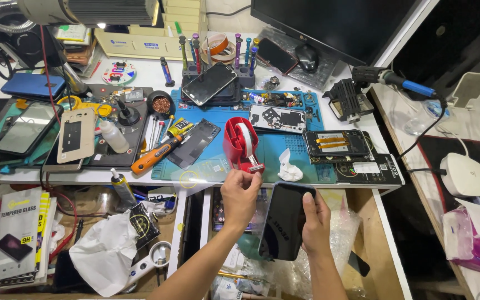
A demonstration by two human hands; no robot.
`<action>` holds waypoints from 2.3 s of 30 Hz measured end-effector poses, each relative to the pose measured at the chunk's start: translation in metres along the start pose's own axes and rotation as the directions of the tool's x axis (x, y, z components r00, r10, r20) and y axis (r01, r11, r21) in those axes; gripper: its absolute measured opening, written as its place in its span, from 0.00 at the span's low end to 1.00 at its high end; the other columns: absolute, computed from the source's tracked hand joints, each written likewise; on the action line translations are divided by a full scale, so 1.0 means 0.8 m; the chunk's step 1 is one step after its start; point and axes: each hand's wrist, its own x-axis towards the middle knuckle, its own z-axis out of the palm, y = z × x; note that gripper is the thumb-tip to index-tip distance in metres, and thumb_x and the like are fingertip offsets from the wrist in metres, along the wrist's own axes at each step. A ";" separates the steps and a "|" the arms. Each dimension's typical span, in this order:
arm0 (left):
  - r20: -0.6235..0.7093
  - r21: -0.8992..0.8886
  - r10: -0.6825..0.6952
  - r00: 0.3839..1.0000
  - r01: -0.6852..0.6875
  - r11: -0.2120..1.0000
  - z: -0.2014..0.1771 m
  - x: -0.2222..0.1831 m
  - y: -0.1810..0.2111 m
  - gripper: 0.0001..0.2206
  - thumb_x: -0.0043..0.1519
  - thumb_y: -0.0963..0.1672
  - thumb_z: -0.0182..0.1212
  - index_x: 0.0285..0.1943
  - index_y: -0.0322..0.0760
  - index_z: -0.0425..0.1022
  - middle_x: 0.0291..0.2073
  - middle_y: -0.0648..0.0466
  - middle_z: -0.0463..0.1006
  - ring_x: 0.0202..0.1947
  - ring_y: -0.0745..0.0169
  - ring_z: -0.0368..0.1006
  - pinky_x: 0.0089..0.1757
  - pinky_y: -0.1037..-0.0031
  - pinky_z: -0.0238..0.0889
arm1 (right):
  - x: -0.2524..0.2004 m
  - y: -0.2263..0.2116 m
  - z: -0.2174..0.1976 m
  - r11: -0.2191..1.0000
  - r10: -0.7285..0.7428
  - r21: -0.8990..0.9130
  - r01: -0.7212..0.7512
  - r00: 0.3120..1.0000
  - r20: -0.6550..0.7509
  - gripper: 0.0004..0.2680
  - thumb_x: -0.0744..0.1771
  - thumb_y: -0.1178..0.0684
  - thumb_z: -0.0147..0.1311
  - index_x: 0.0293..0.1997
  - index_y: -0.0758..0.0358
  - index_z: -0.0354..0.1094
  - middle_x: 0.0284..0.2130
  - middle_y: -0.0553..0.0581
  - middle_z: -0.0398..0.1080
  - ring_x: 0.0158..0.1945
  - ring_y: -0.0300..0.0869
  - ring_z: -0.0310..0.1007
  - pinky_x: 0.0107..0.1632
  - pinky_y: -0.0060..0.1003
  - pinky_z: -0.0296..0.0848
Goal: Cleaning a smartphone screen using a cloth and air blower at a repair station
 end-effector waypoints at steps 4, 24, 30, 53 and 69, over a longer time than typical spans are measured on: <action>0.082 0.035 -0.027 0.996 0.024 0.999 -0.004 0.008 -0.001 0.13 0.57 0.41 0.66 0.18 0.40 0.71 0.22 0.58 0.68 0.24 0.69 0.66 0.36 0.75 0.61 | 0.000 -0.003 0.004 1.000 0.006 0.024 -0.007 0.999 0.038 0.15 0.70 0.49 0.48 0.59 0.69 0.68 0.51 0.61 0.75 0.55 0.45 0.74 0.56 0.38 0.73; 0.173 -0.542 0.093 0.981 0.016 0.840 -0.057 -0.035 0.004 0.04 0.57 0.38 0.72 0.39 0.34 0.84 0.39 0.51 0.71 0.40 0.64 0.72 0.42 0.78 0.68 | -0.031 -0.035 0.035 0.995 0.040 0.049 -0.088 0.795 0.605 0.15 0.69 0.38 0.51 0.37 0.61 0.68 0.71 0.74 0.57 0.37 0.34 0.71 0.36 0.26 0.60; 0.072 -0.375 0.288 0.955 -0.241 0.895 -0.067 -0.021 0.018 0.04 0.58 0.38 0.71 0.39 0.36 0.84 0.36 0.53 0.74 0.37 0.66 0.73 0.38 0.79 0.69 | -0.027 -0.022 0.024 0.993 0.071 0.030 -0.111 0.801 0.594 0.17 0.68 0.36 0.53 0.38 0.63 0.71 0.70 0.73 0.61 0.26 0.31 0.64 0.32 0.27 0.61; 0.196 -0.090 0.026 0.980 -0.008 0.996 -0.102 -0.020 0.049 0.18 0.67 0.51 0.51 0.53 0.35 0.79 0.40 0.47 0.84 0.25 0.65 0.79 0.26 0.76 0.81 | -0.031 -0.025 0.038 0.939 0.128 0.176 -0.294 0.778 0.616 0.14 0.68 0.41 0.56 0.41 0.64 0.71 0.67 0.81 0.61 0.43 0.42 0.77 0.42 0.32 0.71; 0.437 -0.354 -0.067 0.897 0.240 0.904 -0.121 0.025 0.053 0.06 0.61 0.43 0.68 0.38 0.33 0.83 0.35 0.51 0.80 0.32 0.65 0.72 0.36 0.78 0.71 | -0.036 -0.054 0.056 0.991 0.124 -0.023 -0.135 0.804 0.581 0.18 0.68 0.36 0.52 0.43 0.66 0.72 0.72 0.71 0.59 0.63 0.48 0.72 0.55 0.38 0.71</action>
